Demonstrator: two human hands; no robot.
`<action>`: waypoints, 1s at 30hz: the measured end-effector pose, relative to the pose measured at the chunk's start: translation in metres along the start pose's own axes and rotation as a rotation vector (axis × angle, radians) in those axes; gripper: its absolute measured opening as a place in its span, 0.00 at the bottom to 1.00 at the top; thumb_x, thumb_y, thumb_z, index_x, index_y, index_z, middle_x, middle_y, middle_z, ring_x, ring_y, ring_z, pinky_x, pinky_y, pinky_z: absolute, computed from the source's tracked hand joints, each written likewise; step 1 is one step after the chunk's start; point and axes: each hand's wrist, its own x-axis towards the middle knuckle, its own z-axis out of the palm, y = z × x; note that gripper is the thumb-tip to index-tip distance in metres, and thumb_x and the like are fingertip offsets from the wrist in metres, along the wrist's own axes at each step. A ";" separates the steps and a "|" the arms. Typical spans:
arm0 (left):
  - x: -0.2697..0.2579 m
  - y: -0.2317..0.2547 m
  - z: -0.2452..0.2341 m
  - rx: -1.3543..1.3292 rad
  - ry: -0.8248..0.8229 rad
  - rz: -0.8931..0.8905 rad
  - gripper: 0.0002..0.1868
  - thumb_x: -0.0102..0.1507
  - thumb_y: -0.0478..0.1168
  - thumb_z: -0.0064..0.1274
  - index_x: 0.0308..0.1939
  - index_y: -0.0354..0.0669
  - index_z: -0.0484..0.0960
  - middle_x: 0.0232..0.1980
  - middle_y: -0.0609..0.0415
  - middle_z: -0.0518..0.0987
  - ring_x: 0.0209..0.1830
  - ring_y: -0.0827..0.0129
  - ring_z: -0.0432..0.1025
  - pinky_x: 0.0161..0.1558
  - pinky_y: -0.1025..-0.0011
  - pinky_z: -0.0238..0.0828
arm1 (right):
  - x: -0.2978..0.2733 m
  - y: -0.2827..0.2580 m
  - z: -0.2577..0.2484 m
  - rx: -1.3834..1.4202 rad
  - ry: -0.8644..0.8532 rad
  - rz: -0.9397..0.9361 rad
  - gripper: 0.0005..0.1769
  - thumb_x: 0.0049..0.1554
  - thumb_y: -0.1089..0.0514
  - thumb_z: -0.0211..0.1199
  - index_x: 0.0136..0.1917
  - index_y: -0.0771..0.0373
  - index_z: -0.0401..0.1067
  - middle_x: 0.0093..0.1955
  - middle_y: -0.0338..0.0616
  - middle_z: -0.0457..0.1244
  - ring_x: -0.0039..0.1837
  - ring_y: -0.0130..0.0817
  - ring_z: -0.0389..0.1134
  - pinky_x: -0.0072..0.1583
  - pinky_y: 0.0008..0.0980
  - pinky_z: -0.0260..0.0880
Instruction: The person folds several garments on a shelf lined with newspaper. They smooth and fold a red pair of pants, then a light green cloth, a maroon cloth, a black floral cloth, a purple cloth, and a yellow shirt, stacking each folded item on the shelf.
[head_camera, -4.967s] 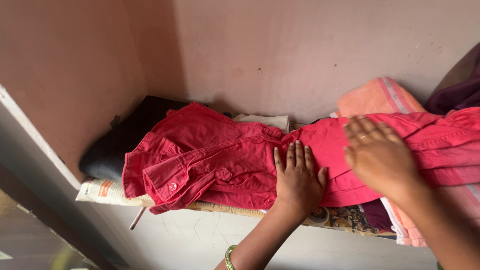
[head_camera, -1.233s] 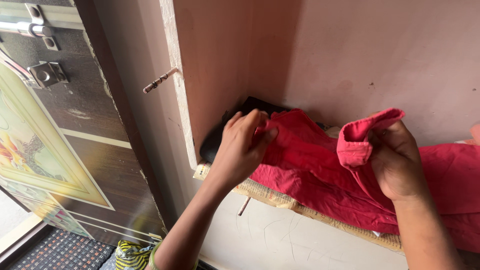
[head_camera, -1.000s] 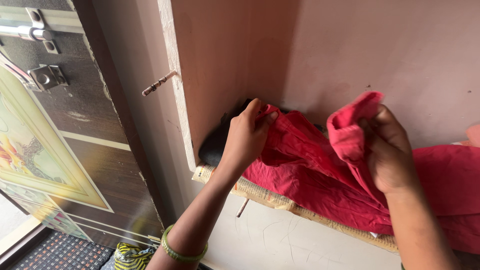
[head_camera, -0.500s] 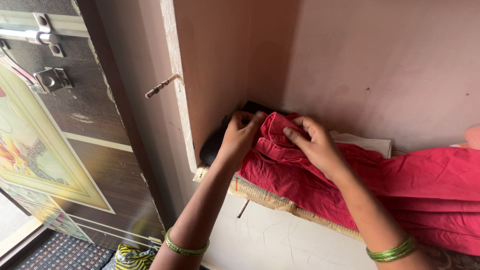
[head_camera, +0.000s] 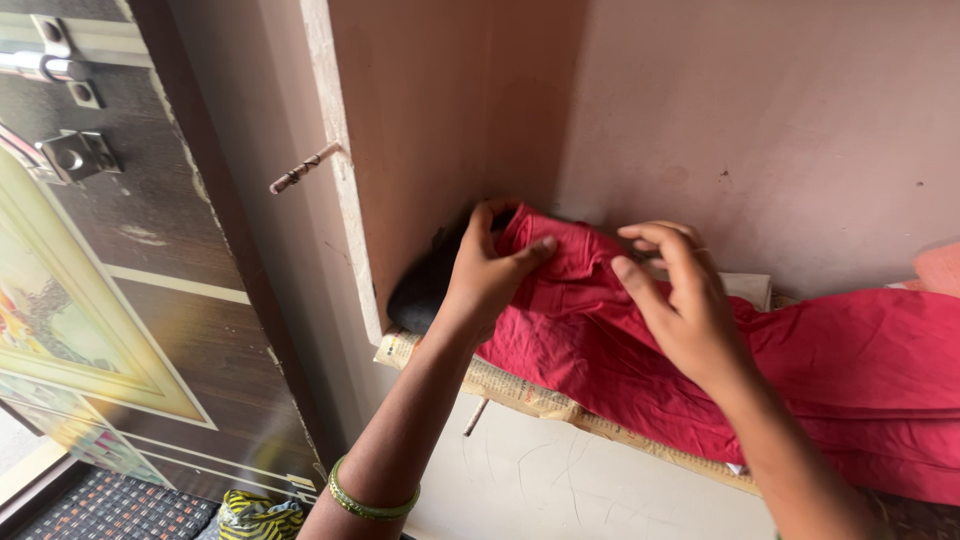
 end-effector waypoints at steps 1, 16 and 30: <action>0.002 0.002 0.003 -0.035 -0.005 0.020 0.34 0.58 0.38 0.66 0.65 0.36 0.67 0.61 0.43 0.77 0.59 0.64 0.75 0.56 0.69 0.81 | -0.005 -0.002 -0.010 -0.040 -0.006 -0.021 0.21 0.65 0.51 0.60 0.66 0.64 0.68 0.68 0.49 0.62 0.70 0.42 0.64 0.68 0.41 0.66; -0.012 -0.001 -0.042 0.403 -0.103 -0.171 0.28 0.60 0.42 0.62 0.63 0.46 0.74 0.56 0.45 0.80 0.54 0.65 0.76 0.51 0.69 0.77 | -0.089 0.051 -0.033 -0.545 -0.678 0.044 0.46 0.62 0.31 0.41 0.82 0.62 0.43 0.85 0.46 0.39 0.84 0.42 0.38 0.77 0.44 0.38; -0.077 -0.018 0.092 1.381 -0.274 0.714 0.22 0.59 0.38 0.48 0.57 0.35 0.78 0.67 0.39 0.74 0.74 0.54 0.62 0.75 0.45 0.44 | -0.084 0.060 -0.016 -0.344 -0.606 0.117 0.38 0.67 0.38 0.34 0.80 0.64 0.47 0.85 0.51 0.40 0.85 0.42 0.38 0.79 0.43 0.37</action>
